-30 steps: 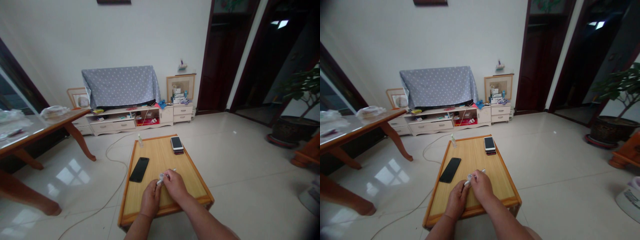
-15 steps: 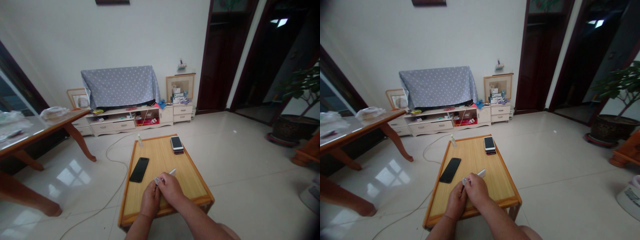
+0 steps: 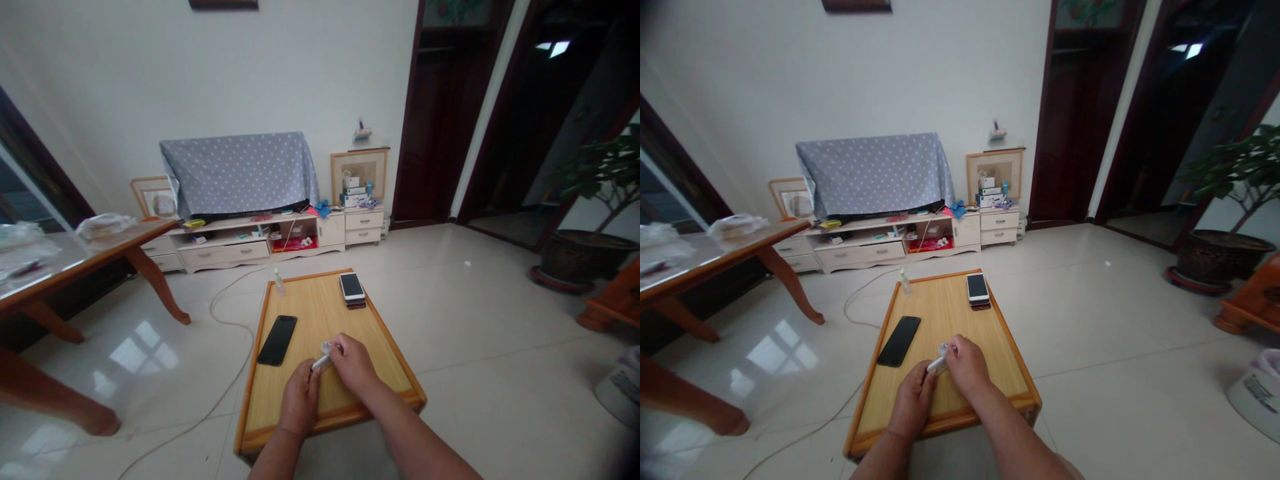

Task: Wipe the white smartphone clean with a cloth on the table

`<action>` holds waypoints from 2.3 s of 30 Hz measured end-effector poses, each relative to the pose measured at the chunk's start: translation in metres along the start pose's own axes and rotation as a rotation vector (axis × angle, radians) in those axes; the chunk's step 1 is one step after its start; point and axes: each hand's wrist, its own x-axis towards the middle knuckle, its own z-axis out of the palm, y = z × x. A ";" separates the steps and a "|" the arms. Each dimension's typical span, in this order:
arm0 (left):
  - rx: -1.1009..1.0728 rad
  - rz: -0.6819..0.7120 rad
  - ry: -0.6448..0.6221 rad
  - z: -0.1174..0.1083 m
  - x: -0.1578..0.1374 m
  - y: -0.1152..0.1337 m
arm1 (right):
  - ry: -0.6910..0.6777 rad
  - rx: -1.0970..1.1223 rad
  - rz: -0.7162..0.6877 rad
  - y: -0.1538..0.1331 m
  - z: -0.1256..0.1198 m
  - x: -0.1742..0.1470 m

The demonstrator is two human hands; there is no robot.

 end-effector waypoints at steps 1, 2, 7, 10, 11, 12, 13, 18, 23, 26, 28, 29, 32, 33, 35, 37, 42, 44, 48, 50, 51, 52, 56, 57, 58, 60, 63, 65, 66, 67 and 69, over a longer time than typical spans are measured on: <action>-0.001 0.005 0.001 0.000 0.000 0.000 | -0.013 0.008 -0.008 -0.001 0.002 -0.001; -0.004 0.008 0.003 0.000 0.000 0.001 | -0.013 0.012 0.002 -0.001 0.002 0.000; -0.011 -0.004 0.014 -0.001 -0.001 -0.001 | 0.099 -0.018 0.145 0.013 -0.014 0.014; -0.011 -0.011 0.010 -0.001 -0.001 -0.001 | 0.115 -0.047 0.125 0.012 -0.015 0.012; -0.013 -0.011 0.010 -0.001 0.000 -0.001 | 0.093 -0.043 0.089 0.009 -0.012 0.008; -0.017 -0.008 0.010 -0.001 0.000 0.000 | 0.061 -0.033 0.047 0.006 -0.008 0.005; -0.022 -0.004 0.009 -0.001 0.000 0.000 | 0.026 -0.019 0.009 0.002 -0.004 0.001; -0.028 -0.012 0.010 -0.001 0.000 0.001 | 0.019 0.026 0.033 0.002 0.000 0.002; -0.041 -0.039 0.018 -0.002 0.001 0.001 | 0.171 0.157 0.211 0.032 -0.015 0.018; -0.066 -0.043 0.031 -0.003 0.001 0.000 | 0.160 0.257 0.268 0.044 -0.014 0.020; -0.083 -0.048 0.035 -0.003 0.002 -0.002 | 0.107 0.313 0.288 0.046 -0.010 0.019; -0.089 -0.054 0.032 -0.003 0.002 -0.003 | 0.078 0.343 0.295 0.045 -0.008 0.019; -0.097 -0.082 0.019 -0.002 0.003 -0.006 | 0.011 0.414 0.304 0.043 -0.003 0.018; -0.099 -0.088 0.020 -0.002 0.003 -0.007 | -0.003 0.427 0.304 0.042 -0.002 0.018; -0.101 -0.096 0.025 -0.002 0.003 -0.007 | -0.026 0.442 0.304 0.042 -0.002 0.019; -0.105 -0.098 0.030 -0.002 0.003 -0.008 | -0.045 0.450 0.306 0.042 -0.003 0.019; -0.128 -0.103 0.072 0.000 0.004 -0.010 | -0.061 0.455 0.315 0.043 -0.003 0.018; -0.130 -0.128 0.086 0.004 0.004 -0.013 | -0.060 0.446 0.319 0.043 -0.003 0.018; -0.168 -0.123 0.056 0.011 0.003 -0.019 | -0.033 0.406 0.346 0.048 -0.002 0.019; -0.169 -0.092 0.048 0.014 0.003 -0.021 | -0.015 0.385 0.368 0.050 0.000 0.019; -0.156 -0.081 0.048 0.015 0.003 -0.022 | -0.009 0.377 0.379 0.051 0.000 0.019; -0.139 -0.072 0.049 0.016 0.002 -0.023 | -0.003 0.369 0.387 0.052 0.001 0.019; -0.068 -0.038 0.049 0.016 0.003 -0.021 | 0.027 0.326 0.400 0.055 0.001 0.018; -0.040 -0.030 0.038 0.015 0.002 -0.020 | 0.037 0.311 0.398 0.055 0.001 0.018; -0.006 -0.021 0.027 0.014 0.002 -0.018 | 0.047 0.294 0.395 0.056 0.001 0.018; 0.070 -0.002 0.020 0.011 0.002 -0.015 | 0.067 0.257 0.383 0.057 0.000 0.018; 0.158 0.032 0.057 0.008 0.001 -0.009 | 0.088 0.193 0.357 0.059 0.000 0.018; 0.194 0.048 0.079 0.006 0.000 -0.007 | 0.090 0.151 0.331 0.061 0.001 0.018; 0.208 0.051 0.085 0.005 0.000 -0.005 | 0.088 0.132 0.316 0.062 0.002 0.018; 0.220 0.050 0.087 0.004 0.000 -0.004 | 0.084 0.114 0.301 0.062 0.003 0.018; 0.243 0.045 0.080 0.002 0.000 -0.003 | 0.079 0.074 0.276 0.063 0.004 0.017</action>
